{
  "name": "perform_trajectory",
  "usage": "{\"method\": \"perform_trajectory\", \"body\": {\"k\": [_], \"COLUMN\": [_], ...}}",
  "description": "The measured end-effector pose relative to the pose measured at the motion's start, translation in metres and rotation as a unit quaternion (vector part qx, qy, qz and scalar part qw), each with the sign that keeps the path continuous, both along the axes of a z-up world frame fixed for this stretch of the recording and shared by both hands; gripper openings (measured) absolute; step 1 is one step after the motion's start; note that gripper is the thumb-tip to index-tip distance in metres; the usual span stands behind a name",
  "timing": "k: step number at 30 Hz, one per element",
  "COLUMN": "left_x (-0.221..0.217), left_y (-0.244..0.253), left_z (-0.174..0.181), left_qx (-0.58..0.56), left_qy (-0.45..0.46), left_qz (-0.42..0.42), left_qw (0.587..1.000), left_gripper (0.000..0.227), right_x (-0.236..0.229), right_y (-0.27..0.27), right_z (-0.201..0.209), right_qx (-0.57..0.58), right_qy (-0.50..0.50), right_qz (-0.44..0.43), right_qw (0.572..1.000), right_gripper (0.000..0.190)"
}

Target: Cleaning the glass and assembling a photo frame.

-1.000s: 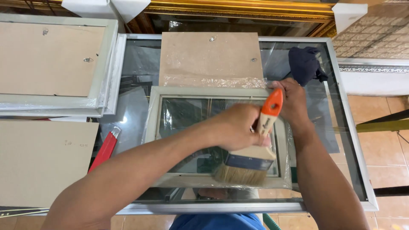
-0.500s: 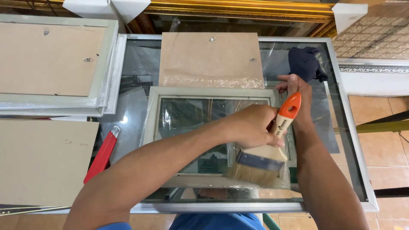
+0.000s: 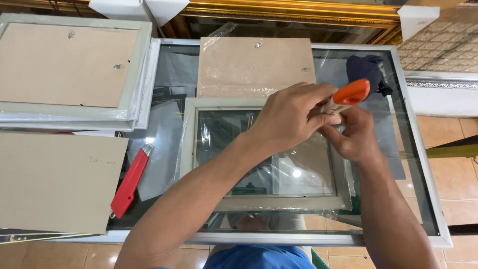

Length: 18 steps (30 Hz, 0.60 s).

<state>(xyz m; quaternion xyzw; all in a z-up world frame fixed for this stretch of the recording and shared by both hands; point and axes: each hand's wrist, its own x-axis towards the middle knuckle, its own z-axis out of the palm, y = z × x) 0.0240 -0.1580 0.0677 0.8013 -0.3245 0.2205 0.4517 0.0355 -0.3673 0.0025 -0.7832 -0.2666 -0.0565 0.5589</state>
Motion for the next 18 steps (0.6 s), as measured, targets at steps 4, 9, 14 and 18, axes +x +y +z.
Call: {"method": "perform_trajectory", "body": {"k": [4,9,14,18], "left_x": [0.005,0.004,0.001,-0.002], "left_y": [0.062,0.176,0.196,0.197], "left_z": [-0.023,-0.093,-0.132,-0.137], "left_qx": [0.014,0.128,0.091,0.086], "left_qy": [0.068,0.21,0.147,0.152], "left_qz": [0.073,0.41,0.385,0.392], "left_qw": [0.995,0.878,0.906,0.903], "left_gripper": [0.06,0.031,0.024,0.021], "right_x": [0.005,0.02,0.014,-0.01], "right_y": [-0.003,-0.007,0.003,0.009], "right_z": [-0.008,-0.009,-0.001,0.032], "right_qx": [-0.069,0.011,-0.11,-0.336], "right_qy": [-0.072,-0.183,-0.073,0.071], "right_qz": [-0.064,-0.058,-0.022,0.084], "right_qw": [0.993,0.981,0.991,0.935], "right_gripper": [0.011,0.032,0.032,0.021]}}
